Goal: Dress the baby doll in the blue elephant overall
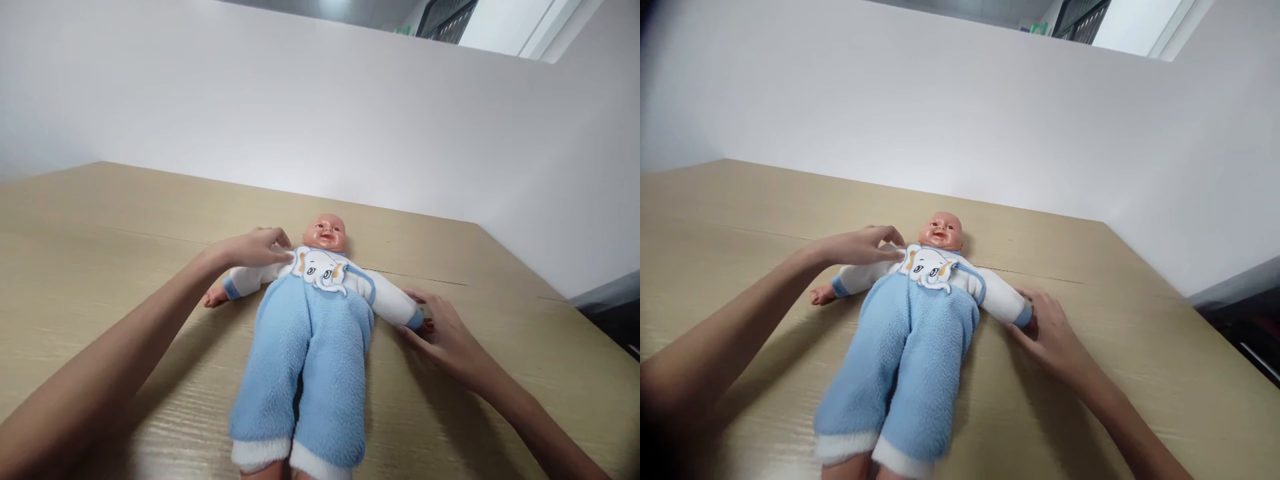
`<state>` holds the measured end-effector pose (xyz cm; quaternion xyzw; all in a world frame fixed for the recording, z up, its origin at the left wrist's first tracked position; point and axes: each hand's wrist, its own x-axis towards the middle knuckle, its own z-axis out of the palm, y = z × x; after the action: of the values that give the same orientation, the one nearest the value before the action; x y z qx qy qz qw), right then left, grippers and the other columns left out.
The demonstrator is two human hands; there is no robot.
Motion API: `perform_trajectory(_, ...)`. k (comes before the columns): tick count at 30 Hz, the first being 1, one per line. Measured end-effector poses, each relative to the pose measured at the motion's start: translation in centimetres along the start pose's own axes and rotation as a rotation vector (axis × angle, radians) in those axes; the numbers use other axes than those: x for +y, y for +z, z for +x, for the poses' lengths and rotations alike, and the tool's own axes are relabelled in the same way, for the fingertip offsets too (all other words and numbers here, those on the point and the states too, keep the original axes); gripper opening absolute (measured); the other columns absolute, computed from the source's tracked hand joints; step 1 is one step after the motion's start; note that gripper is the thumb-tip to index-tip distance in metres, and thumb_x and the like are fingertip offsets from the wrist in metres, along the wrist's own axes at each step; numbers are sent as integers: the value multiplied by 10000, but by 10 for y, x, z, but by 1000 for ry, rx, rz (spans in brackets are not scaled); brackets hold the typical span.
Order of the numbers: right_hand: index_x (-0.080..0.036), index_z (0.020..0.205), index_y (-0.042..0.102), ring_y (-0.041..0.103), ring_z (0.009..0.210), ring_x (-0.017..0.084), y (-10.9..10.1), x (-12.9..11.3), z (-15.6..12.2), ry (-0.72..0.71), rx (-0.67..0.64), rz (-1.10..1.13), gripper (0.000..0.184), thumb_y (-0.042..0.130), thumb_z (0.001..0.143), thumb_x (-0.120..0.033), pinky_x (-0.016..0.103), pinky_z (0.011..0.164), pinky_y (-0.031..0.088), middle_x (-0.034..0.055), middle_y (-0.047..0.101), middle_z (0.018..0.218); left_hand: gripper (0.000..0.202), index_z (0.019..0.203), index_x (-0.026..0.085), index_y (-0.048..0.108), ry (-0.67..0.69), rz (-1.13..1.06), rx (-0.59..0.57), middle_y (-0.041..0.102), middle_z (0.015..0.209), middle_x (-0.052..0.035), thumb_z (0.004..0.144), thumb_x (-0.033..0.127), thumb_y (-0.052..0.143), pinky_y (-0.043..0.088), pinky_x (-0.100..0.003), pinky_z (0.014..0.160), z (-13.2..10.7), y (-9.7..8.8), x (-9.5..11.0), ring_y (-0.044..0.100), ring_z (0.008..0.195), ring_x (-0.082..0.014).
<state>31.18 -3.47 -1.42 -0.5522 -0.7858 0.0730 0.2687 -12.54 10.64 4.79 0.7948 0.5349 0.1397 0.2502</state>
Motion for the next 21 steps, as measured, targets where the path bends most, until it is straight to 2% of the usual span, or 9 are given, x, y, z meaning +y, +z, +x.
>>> perform_trajectory(2,-317,1427,635,705,1259,440,-2,6,-9,8,-7,16,552,774,926,-502,628,1079,565,141,745,1389,522,1236,191,708,164,58,164,711,1357,-172,917,604,679,437,-471,1143,-2,7,17,532,1384,-407)
perform_trajectory(4,-309,1374,665,729,1239,415,-5,8,-13,11,-19,52,462,752,944,-455,608,1080,575,136,762,1373,438,1242,192,685,336,75,261,680,1370,-167,971,533,650,415,-495,1179,-2,20,41,508,1377,-388)
perform_trajectory(7,-291,1305,691,769,1178,379,-7,9,-12,61,-22,141,409,764,915,-389,563,1057,607,129,798,1297,397,1255,176,661,519,125,267,674,1330,-179,1013,491,652,431,-507,1168,4,47,81,541,1306,-372)
perform_trajectory(10,-287,1298,682,793,1112,348,-5,12,-8,149,18,292,477,827,854,-383,502,988,652,117,808,1239,369,1201,153,675,559,243,198,705,1292,-199,1005,465,697,444,-526,1150,16,73,109,584,1288,-394)
perform_trajectory(14,-285,1299,662,781,1139,310,9,14,2,208,143,612,548,891,839,-476,464,1004,662,122,776,1278,251,1156,147,697,496,322,114,758,1224,-210,1025,350,629,507,-514,989,28,94,118,673,1183,-405)
perform_trajectory(17,-280,1249,660,729,1279,314,21,7,19,238,196,822,577,937,810,-532,503,1146,599,125,750,1358,200,1169,190,683,542,181,146,788,1152,-150,1022,251,562,507,-464,960,29,100,116,715,1113,-343)
perform_trajectory(19,-288,1184,658,707,1315,304,26,-1,34,243,240,920,567,967,778,-536,509,1204,551,95,758,1322,218,1179,219,663,613,66,179,788,1104,-107,990,212,554,507,-424,945,26,101,115,725,1061,-300)
perform_trajectory(21,-299,1162,657,716,1268,279,32,-10,51,218,283,986,560,981,765,-526,482,1194,549,56,769,1233,234,1170,231,638,663,-29,228,772,1052,-78,946,202,576,507,-394,912,21,102,115,715,996,-271)
